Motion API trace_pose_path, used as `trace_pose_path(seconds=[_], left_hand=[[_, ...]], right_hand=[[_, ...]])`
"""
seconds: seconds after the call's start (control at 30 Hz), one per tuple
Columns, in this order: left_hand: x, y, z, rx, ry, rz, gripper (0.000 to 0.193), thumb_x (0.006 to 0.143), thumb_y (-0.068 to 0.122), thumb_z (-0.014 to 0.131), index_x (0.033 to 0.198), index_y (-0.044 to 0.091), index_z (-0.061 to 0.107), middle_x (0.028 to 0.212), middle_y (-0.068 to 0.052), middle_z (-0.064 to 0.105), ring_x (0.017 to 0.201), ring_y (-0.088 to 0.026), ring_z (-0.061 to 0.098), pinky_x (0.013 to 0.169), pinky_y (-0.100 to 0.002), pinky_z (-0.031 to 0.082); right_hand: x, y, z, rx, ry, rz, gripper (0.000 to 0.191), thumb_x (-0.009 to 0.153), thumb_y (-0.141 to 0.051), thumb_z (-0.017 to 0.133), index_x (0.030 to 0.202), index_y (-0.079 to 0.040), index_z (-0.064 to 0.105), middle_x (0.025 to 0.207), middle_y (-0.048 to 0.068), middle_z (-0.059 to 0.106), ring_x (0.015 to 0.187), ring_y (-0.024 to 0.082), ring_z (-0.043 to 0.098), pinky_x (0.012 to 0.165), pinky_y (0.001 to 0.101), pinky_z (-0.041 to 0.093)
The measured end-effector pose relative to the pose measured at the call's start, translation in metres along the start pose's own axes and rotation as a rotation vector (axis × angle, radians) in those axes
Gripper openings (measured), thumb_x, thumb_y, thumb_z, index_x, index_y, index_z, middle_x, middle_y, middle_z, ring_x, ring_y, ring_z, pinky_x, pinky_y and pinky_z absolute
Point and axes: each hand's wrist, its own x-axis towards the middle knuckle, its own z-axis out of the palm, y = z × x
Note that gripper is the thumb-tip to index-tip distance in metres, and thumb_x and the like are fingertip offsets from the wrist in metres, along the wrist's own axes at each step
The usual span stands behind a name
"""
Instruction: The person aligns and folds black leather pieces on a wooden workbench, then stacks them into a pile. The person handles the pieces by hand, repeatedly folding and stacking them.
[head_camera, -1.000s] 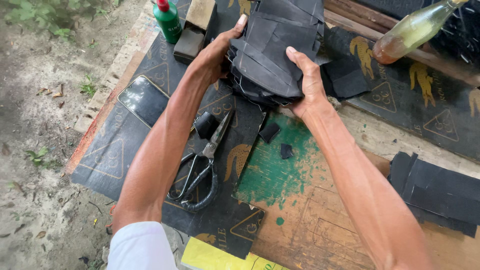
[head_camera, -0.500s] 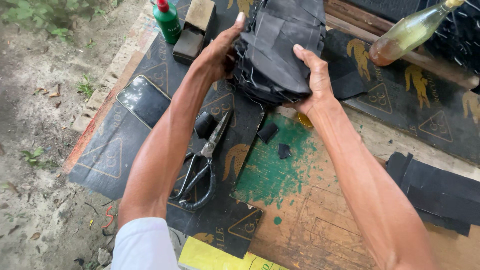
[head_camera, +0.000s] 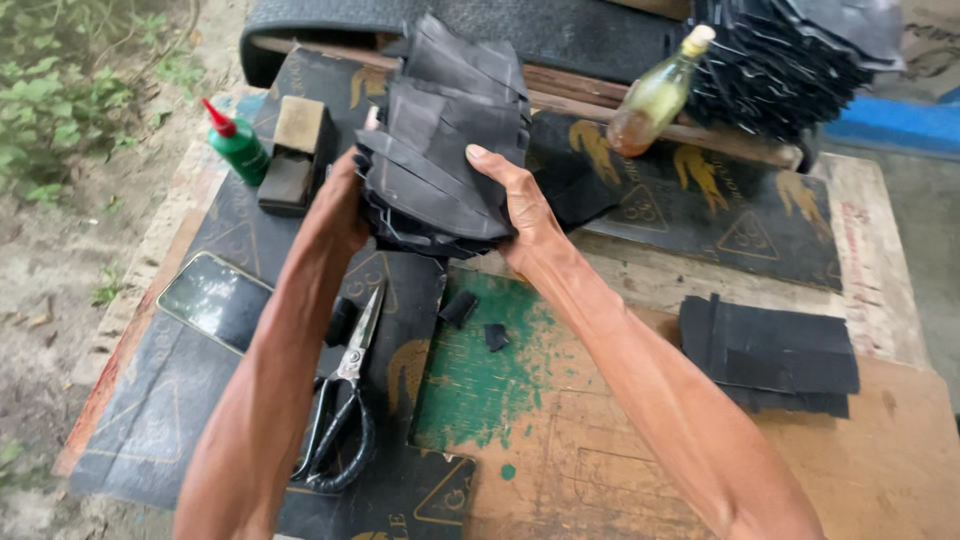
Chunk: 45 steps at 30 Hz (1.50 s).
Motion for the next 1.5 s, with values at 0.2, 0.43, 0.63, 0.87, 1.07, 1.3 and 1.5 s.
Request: trace_pose_path(seconds=[0.2,0.43,0.63,0.87,1.07,1.3,1.5], left_hand=[[-0.051,0.056,0.032,-0.011,-0.083,-0.047,0.063,0.092,0.06,0.054,0.128,0.009,0.064,0.113,-0.008,0.072,0.094,-0.019,0.07,0.082,-0.035,0.06],[-0.127,-0.009,0.124,-0.197,-0.268,-0.141,0.078,0.088,0.059,0.066,0.142,0.003,0.056,0.13,-0.012,0.067,0.116,-0.025,0.067,0.1,-0.042,0.055],[-0.169,-0.115,0.212,-0.358,-0.269,-0.396,0.073,0.084,0.057,0.071,0.136,0.007,0.059,0.126,-0.01,0.069,0.113,-0.024,0.068,0.097,-0.04,0.057],[-0.126,-0.154,0.311,-0.307,-0.471,-0.474,0.074,0.09,0.054,0.069,0.142,0.004,0.054,0.134,-0.012,0.066,0.118,-0.022,0.066,0.102,-0.038,0.055],[-0.013,-0.149,0.393,-0.1,-0.657,-0.49,0.085,0.083,0.061,0.07,0.143,0.003,0.054,0.137,-0.014,0.066,0.115,-0.023,0.07,0.097,-0.039,0.059],[0.088,-0.164,0.427,0.255,-0.596,-0.479,0.102,0.09,0.077,0.058,0.142,-0.009,0.049,0.144,-0.028,0.046,0.095,-0.025,0.045,0.081,-0.041,0.039],[0.109,-0.195,0.401,0.431,-0.532,-0.491,0.102,0.078,0.082,0.046,0.151,0.011,0.043,0.148,-0.017,0.048,0.137,-0.041,0.046,0.107,-0.072,0.038]], right_hand=[[-0.099,-0.055,-0.004,0.0,-0.026,-0.021,0.058,0.073,-0.036,0.08,0.12,-0.003,0.07,0.112,0.01,0.074,0.096,0.022,0.071,0.086,0.0368,0.059],[-0.213,-0.067,-0.098,-0.061,0.017,0.107,0.045,0.082,-0.029,0.072,0.11,0.006,0.073,0.097,0.015,0.077,0.081,0.023,0.074,0.077,0.0352,0.061],[-0.292,-0.017,-0.208,-0.003,0.353,0.074,0.04,0.079,-0.023,0.07,0.103,0.008,0.074,0.094,0.017,0.078,0.08,0.025,0.075,0.076,0.0369,0.062],[-0.317,-0.043,-0.259,0.079,0.454,-0.066,0.05,0.075,-0.021,0.068,0.12,0.001,0.068,0.103,0.016,0.076,0.086,0.028,0.076,0.081,0.0437,0.063],[-0.261,-0.101,-0.286,0.192,0.455,-0.293,0.049,0.082,-0.025,0.071,0.123,0.0,0.066,0.112,0.015,0.074,0.099,0.028,0.073,0.092,0.0431,0.06],[-0.177,-0.125,-0.331,0.407,0.413,-0.442,0.039,0.082,-0.028,0.074,0.115,-0.008,0.068,0.111,0.009,0.074,0.103,0.027,0.072,0.093,0.0451,0.06],[-0.112,-0.104,-0.344,0.597,0.469,-0.432,0.045,0.075,-0.03,0.073,0.115,-0.01,0.069,0.117,0.008,0.074,0.107,0.03,0.071,0.095,0.0507,0.058]])
